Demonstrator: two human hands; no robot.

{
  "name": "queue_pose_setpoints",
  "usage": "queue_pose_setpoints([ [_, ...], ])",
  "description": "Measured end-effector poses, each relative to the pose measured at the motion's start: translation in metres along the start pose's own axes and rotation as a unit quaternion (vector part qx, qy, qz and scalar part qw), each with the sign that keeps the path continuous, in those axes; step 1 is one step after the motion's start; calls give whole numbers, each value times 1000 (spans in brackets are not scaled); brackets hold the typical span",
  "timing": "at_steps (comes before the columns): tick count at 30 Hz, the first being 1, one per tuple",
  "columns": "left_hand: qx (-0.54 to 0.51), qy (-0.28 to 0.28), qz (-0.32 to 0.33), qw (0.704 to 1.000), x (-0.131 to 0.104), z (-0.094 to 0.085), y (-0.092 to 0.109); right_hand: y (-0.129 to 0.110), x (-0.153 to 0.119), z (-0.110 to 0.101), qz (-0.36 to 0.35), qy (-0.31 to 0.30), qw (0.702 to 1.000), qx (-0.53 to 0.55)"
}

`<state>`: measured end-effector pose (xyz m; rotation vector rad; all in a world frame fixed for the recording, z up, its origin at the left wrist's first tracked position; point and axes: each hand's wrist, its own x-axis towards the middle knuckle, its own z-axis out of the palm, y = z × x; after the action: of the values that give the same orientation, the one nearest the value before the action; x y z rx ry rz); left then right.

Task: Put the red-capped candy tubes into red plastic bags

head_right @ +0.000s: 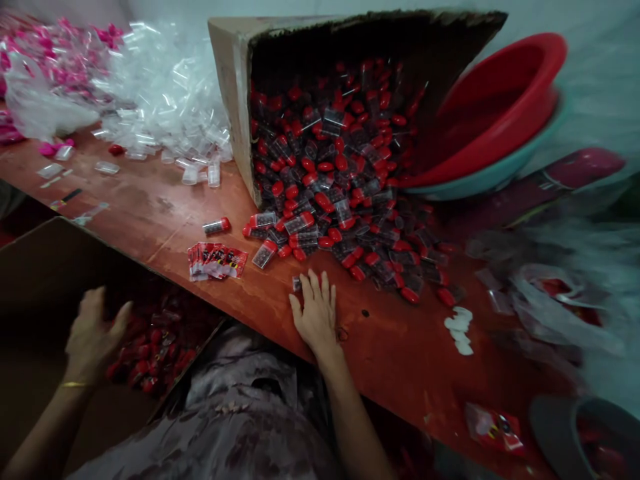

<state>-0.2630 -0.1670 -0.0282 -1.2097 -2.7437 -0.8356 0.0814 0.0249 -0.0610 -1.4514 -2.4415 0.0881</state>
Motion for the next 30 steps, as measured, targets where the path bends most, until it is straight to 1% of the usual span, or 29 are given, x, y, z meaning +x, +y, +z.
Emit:
queue_pose_setpoints([
  [1,15,-6,56,998,1,8,19,-3,-4,2,-11,12,1000,3],
  [2,21,-25,118,992,4,18,42,-5,-7,3,-15,26,1000,4],
  [4,19,-42,221,974,12,40,87,-6,-9,5,-12,52,999,7],
  [6,9,-73,285,956,22,64,122,-3,-9,6,-7,72,997,15],
  [8,0,-109,312,944,32,85,142,0,-8,7,-9,83,996,26],
  [10,-6,-132,313,940,37,100,150,2,-8,9,-12,89,995,35],
  [12,-22,-141,297,944,37,107,152,2,-7,9,-17,95,994,43],
  [15,-52,-141,275,950,32,106,155,2,-8,7,-24,118,991,49],
  [19,-57,-114,244,961,23,98,161,-2,-9,0,-41,176,982,51],
  [22,-67,-110,214,968,19,101,166,-11,-6,-5,-62,202,975,69],
  [27,-52,-98,219,970,25,110,169,-38,0,-8,-92,205,966,127],
  [30,-83,-74,177,978,37,107,166,-51,0,-9,-108,198,960,163],
])
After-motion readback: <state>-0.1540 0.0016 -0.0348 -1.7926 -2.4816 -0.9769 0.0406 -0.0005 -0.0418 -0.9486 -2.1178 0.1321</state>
